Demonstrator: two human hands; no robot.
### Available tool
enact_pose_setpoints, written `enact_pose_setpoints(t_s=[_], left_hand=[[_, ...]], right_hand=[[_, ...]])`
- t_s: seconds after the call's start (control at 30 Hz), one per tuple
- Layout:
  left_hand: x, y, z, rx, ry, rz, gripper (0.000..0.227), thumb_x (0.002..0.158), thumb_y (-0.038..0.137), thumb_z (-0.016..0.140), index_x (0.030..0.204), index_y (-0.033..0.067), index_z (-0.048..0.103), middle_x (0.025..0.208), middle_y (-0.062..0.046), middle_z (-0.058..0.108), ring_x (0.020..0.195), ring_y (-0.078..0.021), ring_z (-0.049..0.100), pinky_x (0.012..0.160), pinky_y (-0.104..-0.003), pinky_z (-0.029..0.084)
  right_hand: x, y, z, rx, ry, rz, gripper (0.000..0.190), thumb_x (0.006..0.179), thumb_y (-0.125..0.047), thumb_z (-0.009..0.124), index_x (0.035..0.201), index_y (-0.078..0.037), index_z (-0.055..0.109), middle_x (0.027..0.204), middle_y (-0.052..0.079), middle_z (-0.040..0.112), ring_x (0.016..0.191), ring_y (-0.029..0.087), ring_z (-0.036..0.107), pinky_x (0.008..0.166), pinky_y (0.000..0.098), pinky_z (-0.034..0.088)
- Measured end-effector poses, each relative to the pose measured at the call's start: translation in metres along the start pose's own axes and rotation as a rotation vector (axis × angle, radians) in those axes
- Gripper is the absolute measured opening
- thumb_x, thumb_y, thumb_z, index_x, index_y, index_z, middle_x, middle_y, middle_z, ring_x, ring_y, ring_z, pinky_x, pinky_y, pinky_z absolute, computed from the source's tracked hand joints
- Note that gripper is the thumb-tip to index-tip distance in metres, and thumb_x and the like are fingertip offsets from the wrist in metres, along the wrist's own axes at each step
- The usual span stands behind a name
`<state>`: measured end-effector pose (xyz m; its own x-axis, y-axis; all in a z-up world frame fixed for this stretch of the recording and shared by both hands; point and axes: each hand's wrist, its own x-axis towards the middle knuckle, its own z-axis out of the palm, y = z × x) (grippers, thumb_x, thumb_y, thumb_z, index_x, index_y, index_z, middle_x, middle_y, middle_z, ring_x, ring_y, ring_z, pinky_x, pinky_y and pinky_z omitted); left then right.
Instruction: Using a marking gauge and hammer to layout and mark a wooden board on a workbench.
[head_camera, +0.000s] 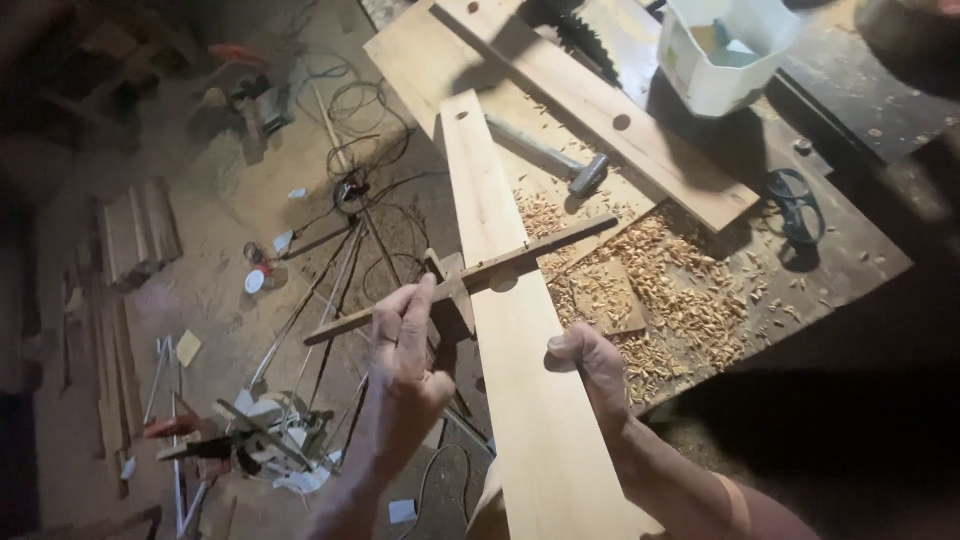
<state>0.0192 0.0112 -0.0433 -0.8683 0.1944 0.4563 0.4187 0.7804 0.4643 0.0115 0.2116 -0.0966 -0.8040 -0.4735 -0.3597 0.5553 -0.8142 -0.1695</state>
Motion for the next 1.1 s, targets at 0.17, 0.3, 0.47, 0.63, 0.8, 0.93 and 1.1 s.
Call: enact_pose_setpoints(t_s=[0.17,0.3,0.47,0.63,0.8,0.93,1.1], left_hand=[[-0.015,0.009,0.02,-0.158,0.2,-0.183,0.071,0.077,-0.01,0.066,0.146,-0.0006,0.048,0.122,-0.016,0.051,0.112,-0.0258,0.057,0.083,-0.028,0.069],[-0.021,0.031,0.02,-0.479,0.263,-0.448,0.069,0.079,0.008,0.056,0.148,0.0037,0.049,0.137,-0.014,0.052,0.119,-0.0251,0.062,0.097,-0.035,0.06],[-0.034,0.009,0.034,-0.929,0.346,-0.537,0.045,0.096,0.025,0.067,0.137,0.0079,0.062,0.14,-0.011,0.053,0.134,-0.0263,0.053,0.113,-0.042,0.052],[-0.012,0.013,0.031,-0.953,0.302,-0.676,0.084,0.084,0.032,0.075,0.154,0.0114,0.034,0.141,-0.02,0.053,0.13,-0.032,0.053,0.113,-0.051,0.046],[-0.023,-0.014,0.052,-1.331,0.334,-0.647,0.064,0.093,0.031,0.071,0.143,-0.0017,0.048,0.113,-0.012,0.057,0.08,-0.0124,0.056,0.065,-0.022,0.052],[-0.008,-0.012,0.051,-1.374,0.322,-0.736,0.056,0.093,0.04,0.07,0.126,0.0109,0.034,0.104,-0.014,0.053,0.078,-0.0188,0.055,0.072,-0.035,0.059],[0.017,-0.001,0.04,-1.099,0.275,-0.862,0.053,0.091,0.022,0.05,0.141,0.0086,0.041,0.108,-0.011,0.054,0.09,-0.0214,0.054,0.076,-0.036,0.054]], right_hand=[[0.005,0.016,-0.021,0.004,0.045,0.023,0.027,0.082,-0.014,0.05,0.058,-0.01,0.039,0.054,0.011,0.047,0.044,0.024,0.044,0.042,0.0354,0.035],[0.002,0.029,-0.034,-0.069,0.175,-0.047,0.025,0.084,-0.014,0.051,0.061,-0.009,0.041,0.058,0.012,0.047,0.047,0.024,0.046,0.045,0.0358,0.039],[-0.005,0.024,-0.017,-0.1,0.141,-0.042,0.035,0.083,-0.016,0.05,0.056,-0.015,0.028,0.054,0.006,0.033,0.046,0.02,0.033,0.045,0.0365,0.028],[-0.005,0.028,-0.03,-0.174,0.048,-0.252,0.027,0.085,-0.007,0.054,0.061,-0.009,0.042,0.057,0.01,0.047,0.046,0.021,0.046,0.04,0.0385,0.039],[-0.01,0.02,-0.007,-0.039,0.198,0.101,0.03,0.079,-0.022,0.051,0.054,-0.012,0.038,0.054,0.011,0.047,0.047,0.025,0.044,0.047,0.0376,0.035],[-0.015,0.03,0.001,-0.152,0.175,-0.133,0.032,0.079,-0.008,0.046,0.055,-0.015,0.026,0.054,0.006,0.036,0.045,0.018,0.033,0.039,0.0346,0.027],[-0.01,0.032,-0.005,-0.179,0.097,-0.146,0.032,0.081,-0.009,0.047,0.055,-0.014,0.029,0.053,0.005,0.036,0.045,0.016,0.033,0.04,0.0334,0.027]])
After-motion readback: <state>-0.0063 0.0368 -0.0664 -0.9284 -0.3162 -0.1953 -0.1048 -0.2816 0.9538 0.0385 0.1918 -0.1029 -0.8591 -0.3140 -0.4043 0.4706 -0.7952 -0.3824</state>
